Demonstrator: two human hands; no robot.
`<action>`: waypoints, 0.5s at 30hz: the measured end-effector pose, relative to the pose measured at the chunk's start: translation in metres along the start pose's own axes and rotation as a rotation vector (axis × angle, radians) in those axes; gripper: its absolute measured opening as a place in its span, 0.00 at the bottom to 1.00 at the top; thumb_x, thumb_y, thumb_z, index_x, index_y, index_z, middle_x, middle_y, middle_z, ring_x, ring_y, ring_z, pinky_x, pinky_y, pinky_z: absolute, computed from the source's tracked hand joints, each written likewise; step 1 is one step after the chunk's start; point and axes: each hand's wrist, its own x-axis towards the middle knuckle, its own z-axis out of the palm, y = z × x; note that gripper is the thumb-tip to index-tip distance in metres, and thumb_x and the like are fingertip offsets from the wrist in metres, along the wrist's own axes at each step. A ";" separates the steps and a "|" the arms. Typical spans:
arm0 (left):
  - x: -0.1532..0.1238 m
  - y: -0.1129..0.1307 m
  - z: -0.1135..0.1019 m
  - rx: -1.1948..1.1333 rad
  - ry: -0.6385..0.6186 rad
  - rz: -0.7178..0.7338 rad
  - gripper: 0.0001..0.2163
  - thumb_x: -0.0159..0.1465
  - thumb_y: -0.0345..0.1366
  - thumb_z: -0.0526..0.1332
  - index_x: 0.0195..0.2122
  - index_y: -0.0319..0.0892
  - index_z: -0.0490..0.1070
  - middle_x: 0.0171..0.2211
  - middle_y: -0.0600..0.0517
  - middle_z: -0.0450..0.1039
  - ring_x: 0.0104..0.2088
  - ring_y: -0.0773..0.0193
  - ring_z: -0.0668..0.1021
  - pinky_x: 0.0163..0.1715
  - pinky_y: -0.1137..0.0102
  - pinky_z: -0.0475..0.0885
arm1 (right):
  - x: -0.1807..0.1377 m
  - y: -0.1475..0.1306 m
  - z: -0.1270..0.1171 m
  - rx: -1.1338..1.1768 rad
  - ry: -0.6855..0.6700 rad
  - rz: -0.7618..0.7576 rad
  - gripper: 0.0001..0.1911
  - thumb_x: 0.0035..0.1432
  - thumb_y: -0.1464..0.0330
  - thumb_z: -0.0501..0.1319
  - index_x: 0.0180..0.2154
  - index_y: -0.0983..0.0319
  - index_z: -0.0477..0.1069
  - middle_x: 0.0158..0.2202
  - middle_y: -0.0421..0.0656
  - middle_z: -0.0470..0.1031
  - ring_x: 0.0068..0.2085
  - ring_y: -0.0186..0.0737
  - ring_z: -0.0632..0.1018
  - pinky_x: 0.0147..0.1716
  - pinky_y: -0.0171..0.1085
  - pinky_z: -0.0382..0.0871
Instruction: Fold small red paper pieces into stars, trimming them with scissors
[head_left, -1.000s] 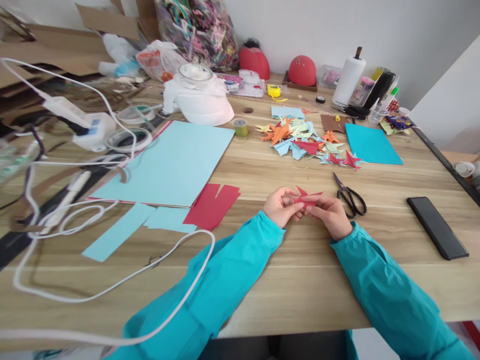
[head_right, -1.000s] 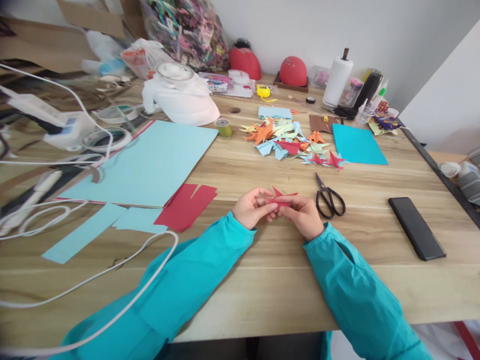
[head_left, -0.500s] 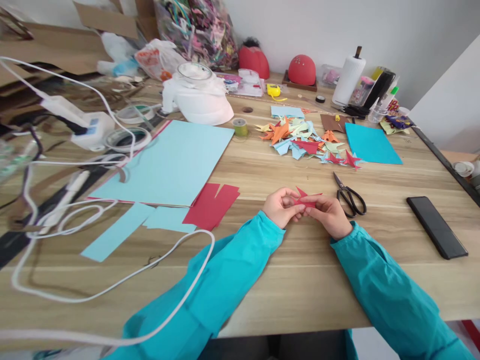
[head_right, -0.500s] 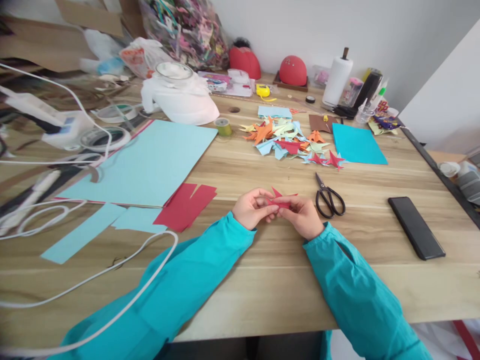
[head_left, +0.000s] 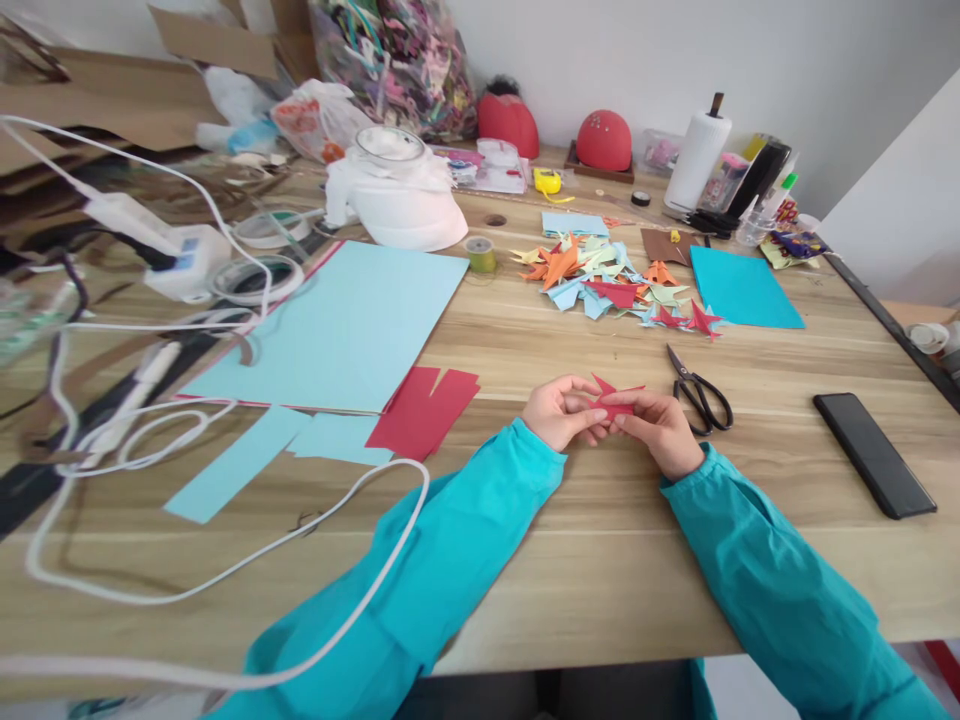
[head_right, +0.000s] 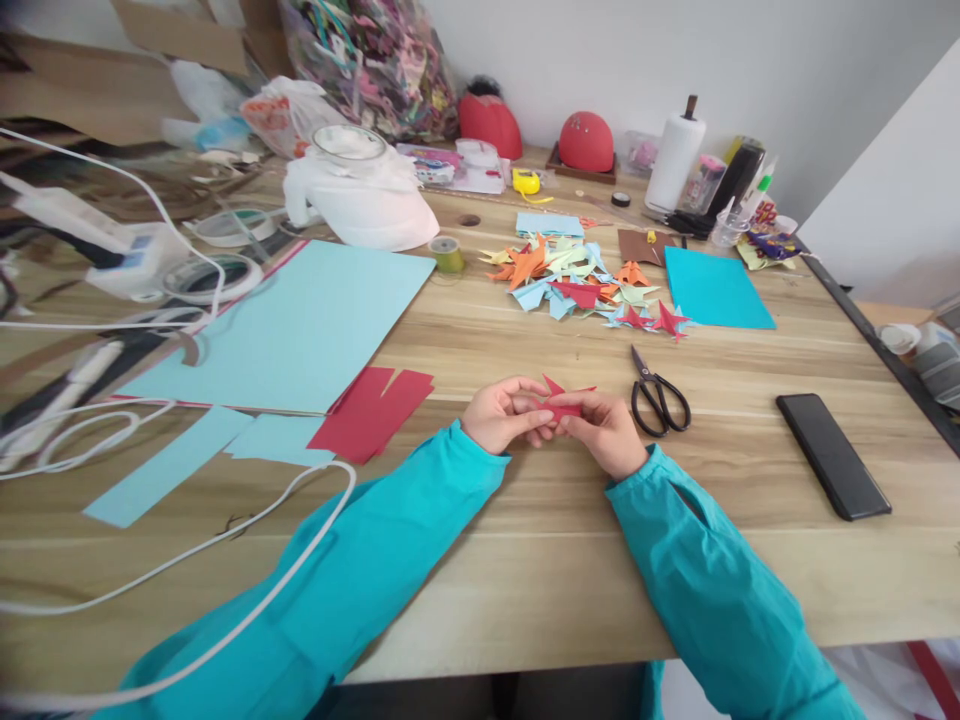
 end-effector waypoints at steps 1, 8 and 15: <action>0.000 0.000 0.001 0.006 0.000 0.010 0.20 0.42 0.36 0.69 0.33 0.36 0.63 0.18 0.51 0.73 0.18 0.65 0.75 0.16 0.73 0.70 | 0.000 -0.001 0.000 -0.015 -0.004 0.002 0.14 0.44 0.66 0.66 0.36 0.62 0.74 0.29 0.43 0.77 0.29 0.36 0.75 0.32 0.38 0.70; -0.002 0.000 0.002 0.031 0.001 0.035 0.20 0.43 0.35 0.69 0.34 0.36 0.63 0.16 0.52 0.72 0.16 0.66 0.74 0.15 0.74 0.68 | -0.001 -0.003 0.002 0.032 -0.046 0.020 0.15 0.42 0.66 0.67 0.36 0.61 0.75 0.31 0.43 0.77 0.29 0.36 0.75 0.32 0.39 0.69; 0.002 0.000 -0.003 -0.056 -0.014 -0.015 0.23 0.41 0.36 0.70 0.35 0.35 0.63 0.18 0.50 0.74 0.18 0.64 0.75 0.17 0.73 0.70 | 0.000 -0.001 0.000 0.076 -0.035 0.026 0.13 0.44 0.68 0.66 0.36 0.61 0.75 0.29 0.42 0.77 0.29 0.34 0.74 0.33 0.38 0.68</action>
